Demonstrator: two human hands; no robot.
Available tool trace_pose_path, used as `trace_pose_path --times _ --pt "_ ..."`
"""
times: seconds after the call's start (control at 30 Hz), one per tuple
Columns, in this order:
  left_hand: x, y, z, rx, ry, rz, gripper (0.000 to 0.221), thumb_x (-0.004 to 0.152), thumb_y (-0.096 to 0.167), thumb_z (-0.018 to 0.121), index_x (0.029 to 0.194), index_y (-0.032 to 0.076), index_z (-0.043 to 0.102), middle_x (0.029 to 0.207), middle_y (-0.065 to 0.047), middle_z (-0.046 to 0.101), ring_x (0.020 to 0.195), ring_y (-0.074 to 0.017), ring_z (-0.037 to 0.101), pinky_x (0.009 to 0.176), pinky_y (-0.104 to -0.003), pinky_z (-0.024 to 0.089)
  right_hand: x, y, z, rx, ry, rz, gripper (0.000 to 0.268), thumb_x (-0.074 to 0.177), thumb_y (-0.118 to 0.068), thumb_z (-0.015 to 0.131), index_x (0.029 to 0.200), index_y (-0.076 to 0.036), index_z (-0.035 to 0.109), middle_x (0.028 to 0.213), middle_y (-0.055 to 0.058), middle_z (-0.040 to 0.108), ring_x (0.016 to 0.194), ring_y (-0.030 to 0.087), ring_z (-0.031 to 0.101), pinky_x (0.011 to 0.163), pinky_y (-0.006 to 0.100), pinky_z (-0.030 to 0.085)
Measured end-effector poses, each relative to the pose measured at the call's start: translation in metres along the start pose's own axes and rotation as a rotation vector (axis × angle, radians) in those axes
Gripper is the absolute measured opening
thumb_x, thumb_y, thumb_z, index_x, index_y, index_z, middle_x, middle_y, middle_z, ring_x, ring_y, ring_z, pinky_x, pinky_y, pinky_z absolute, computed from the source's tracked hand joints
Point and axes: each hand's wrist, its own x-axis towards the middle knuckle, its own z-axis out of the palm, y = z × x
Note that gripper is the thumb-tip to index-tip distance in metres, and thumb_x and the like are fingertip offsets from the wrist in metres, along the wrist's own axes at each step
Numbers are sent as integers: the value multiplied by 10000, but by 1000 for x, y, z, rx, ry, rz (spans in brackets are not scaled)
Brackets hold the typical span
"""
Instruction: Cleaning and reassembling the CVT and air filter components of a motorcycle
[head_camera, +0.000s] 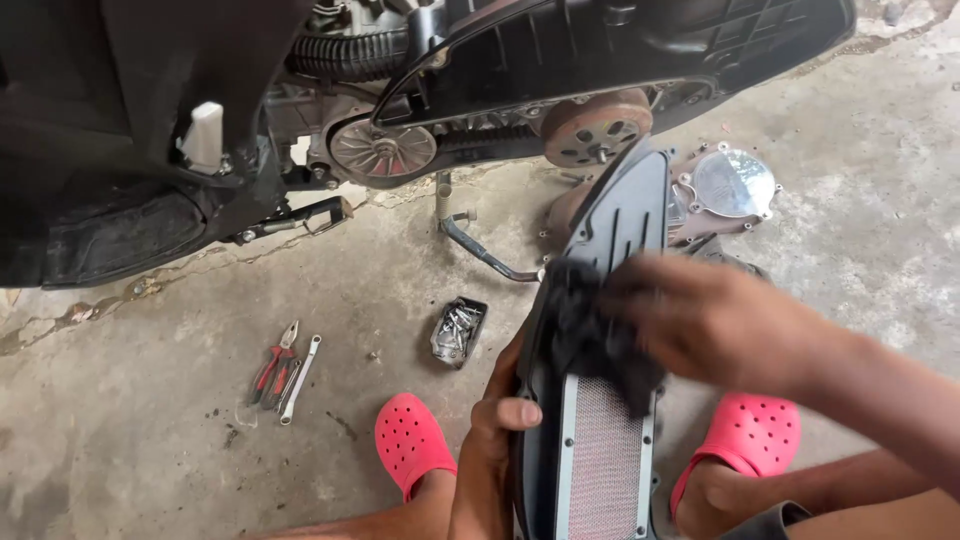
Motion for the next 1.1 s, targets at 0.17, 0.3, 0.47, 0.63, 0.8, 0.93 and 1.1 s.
trace_pose_path --times 0.17,0.3,0.47,0.63,0.8,0.93,1.1 --pt "4 -1 15 51 -14 -36 1044 597 289 652 1571 29 378 1574 -185 450 1406 -378 416 1136 -521 273 -2 42 -14 -273 147 231 338 895 -27 721 1214 26 624 1018 129 613 504 187 622 415 301 580" --pt "3 2 12 -1 11 -37 1018 626 289 654 1571 26 379 1495 -178 527 1297 -336 507 1081 -446 351 0 7 -3 -23 12 66 438 815 -54 657 1250 -56 714 1182 82 650 656 162 679 617 316 631" --pt "-1 -9 -6 74 11 -42 1017 611 299 658 1553 17 397 1513 -199 501 1324 -375 463 1090 -528 296 -2 49 -1 -90 170 184 380 780 22 709 1156 -2 760 1136 134 681 659 203 669 573 318 594" --pt "-5 -17 -13 -71 -105 22 958 703 297 621 1576 7 350 1482 -186 518 1258 -313 501 1084 -428 340 -4 15 1 222 -16 228 327 734 -81 723 1056 -105 777 1044 24 723 608 174 698 547 321 578" --pt "-5 -20 -14 57 8 -62 981 602 283 654 1516 -6 444 1405 -166 578 1202 -309 522 1045 -408 358 -19 65 1 -118 215 287 392 750 22 766 1135 -49 777 1031 116 671 649 250 636 597 374 535" --pt "-4 -26 -14 87 108 -55 1018 554 272 654 1517 9 454 1482 -187 553 1302 -355 499 1097 -463 315 -8 35 1 -91 205 361 439 745 -102 783 1156 0 663 1199 195 619 771 316 692 628 401 603" --pt "11 10 27 334 -29 111 1082 630 392 680 1597 58 328 1625 -137 405 1478 -336 393 1199 -505 285 -2 42 6 76 267 432 176 842 -75 790 952 -49 655 1043 91 620 862 238 610 739 372 520"
